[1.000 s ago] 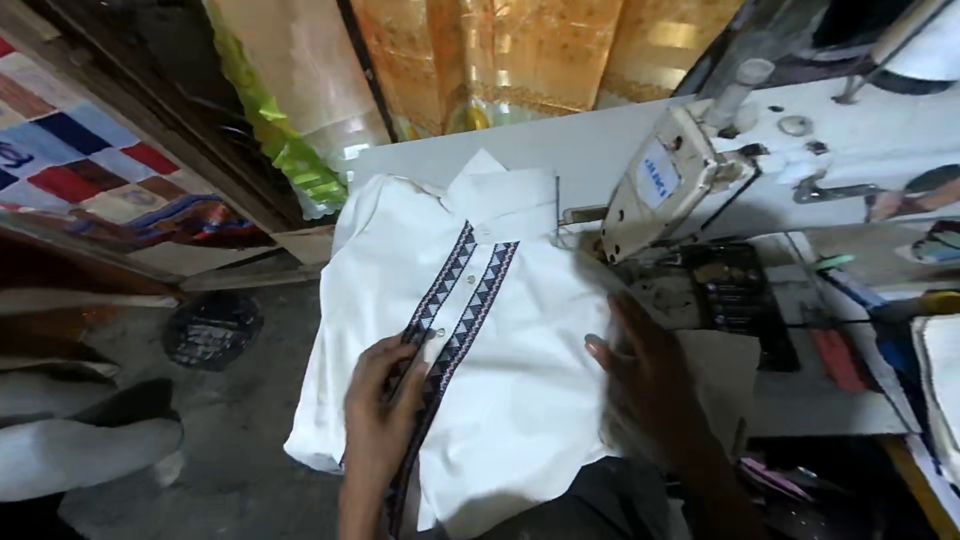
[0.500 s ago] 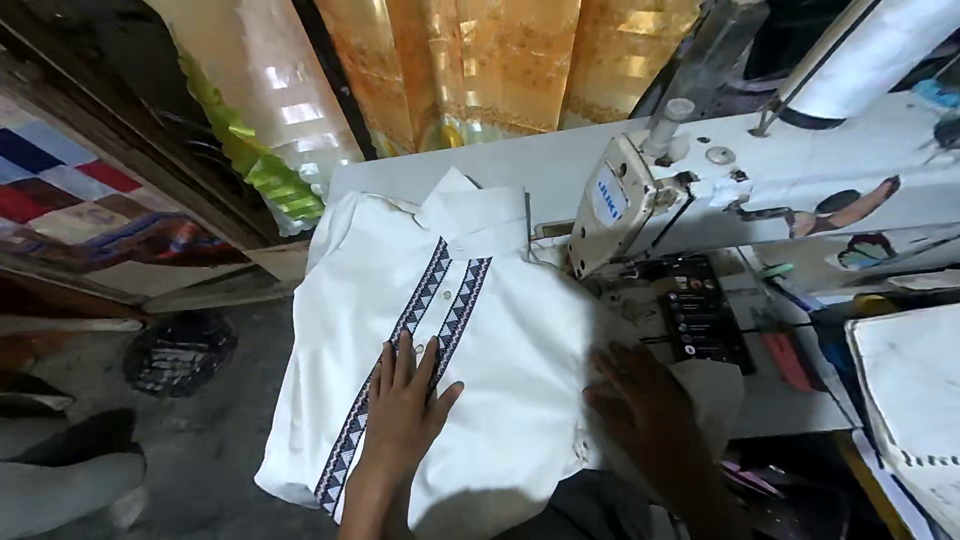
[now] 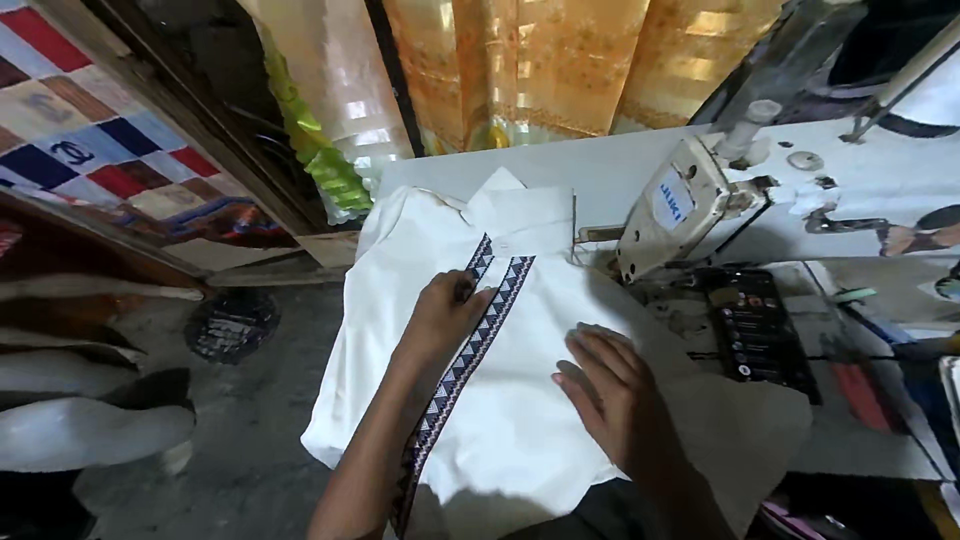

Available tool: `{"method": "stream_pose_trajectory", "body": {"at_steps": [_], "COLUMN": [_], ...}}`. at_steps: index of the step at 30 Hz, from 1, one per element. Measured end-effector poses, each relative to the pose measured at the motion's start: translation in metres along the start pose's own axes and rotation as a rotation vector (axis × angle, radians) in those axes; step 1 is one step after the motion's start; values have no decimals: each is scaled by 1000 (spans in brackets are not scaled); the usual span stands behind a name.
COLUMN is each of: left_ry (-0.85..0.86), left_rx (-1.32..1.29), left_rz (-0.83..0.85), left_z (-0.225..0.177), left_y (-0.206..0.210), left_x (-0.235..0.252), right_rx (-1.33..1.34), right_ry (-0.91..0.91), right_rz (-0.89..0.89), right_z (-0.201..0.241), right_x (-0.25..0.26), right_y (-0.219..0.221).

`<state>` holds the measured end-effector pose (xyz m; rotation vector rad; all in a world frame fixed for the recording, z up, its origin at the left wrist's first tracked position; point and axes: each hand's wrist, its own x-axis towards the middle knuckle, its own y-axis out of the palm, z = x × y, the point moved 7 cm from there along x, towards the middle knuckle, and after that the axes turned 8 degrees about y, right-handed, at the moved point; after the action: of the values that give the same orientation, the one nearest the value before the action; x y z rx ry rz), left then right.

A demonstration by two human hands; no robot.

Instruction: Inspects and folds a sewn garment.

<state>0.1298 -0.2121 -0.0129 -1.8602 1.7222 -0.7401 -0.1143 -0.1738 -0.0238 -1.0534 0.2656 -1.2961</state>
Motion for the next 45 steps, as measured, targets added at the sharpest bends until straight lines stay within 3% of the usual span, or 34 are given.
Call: {"method": "stream_pose_trajectory", "body": {"at_steps": [4, 8, 15, 21, 25, 31, 42, 45], "left_ry": [102, 127, 288, 127, 122, 102, 82, 207], "left_rx": [-86, -73, -294, -457, -571, -605, -566, -422], "left_rz": [18, 93, 80, 80, 169, 107, 146, 93], "left_z": [-11, -1, -2, 0, 7, 12, 9, -7], "left_y": [9, 19, 21, 21, 32, 40, 39, 29], "left_x": [39, 72, 68, 53, 63, 63, 68, 59], "right_rx": [-48, -103, -70, -70, -43, -140, 40, 119], "right_ry": [-100, -70, -85, -106, -38, 73, -63, -17], "right_rz": [2, 78, -16, 59, 149, 326, 69, 69], "right_z": [9, -2, -15, -3, 9, 1, -14, -17], "right_x": [11, 13, 3, 25, 69, 102, 95, 97], "right_y": [17, 33, 43, 34, 29, 57, 59, 58]}}
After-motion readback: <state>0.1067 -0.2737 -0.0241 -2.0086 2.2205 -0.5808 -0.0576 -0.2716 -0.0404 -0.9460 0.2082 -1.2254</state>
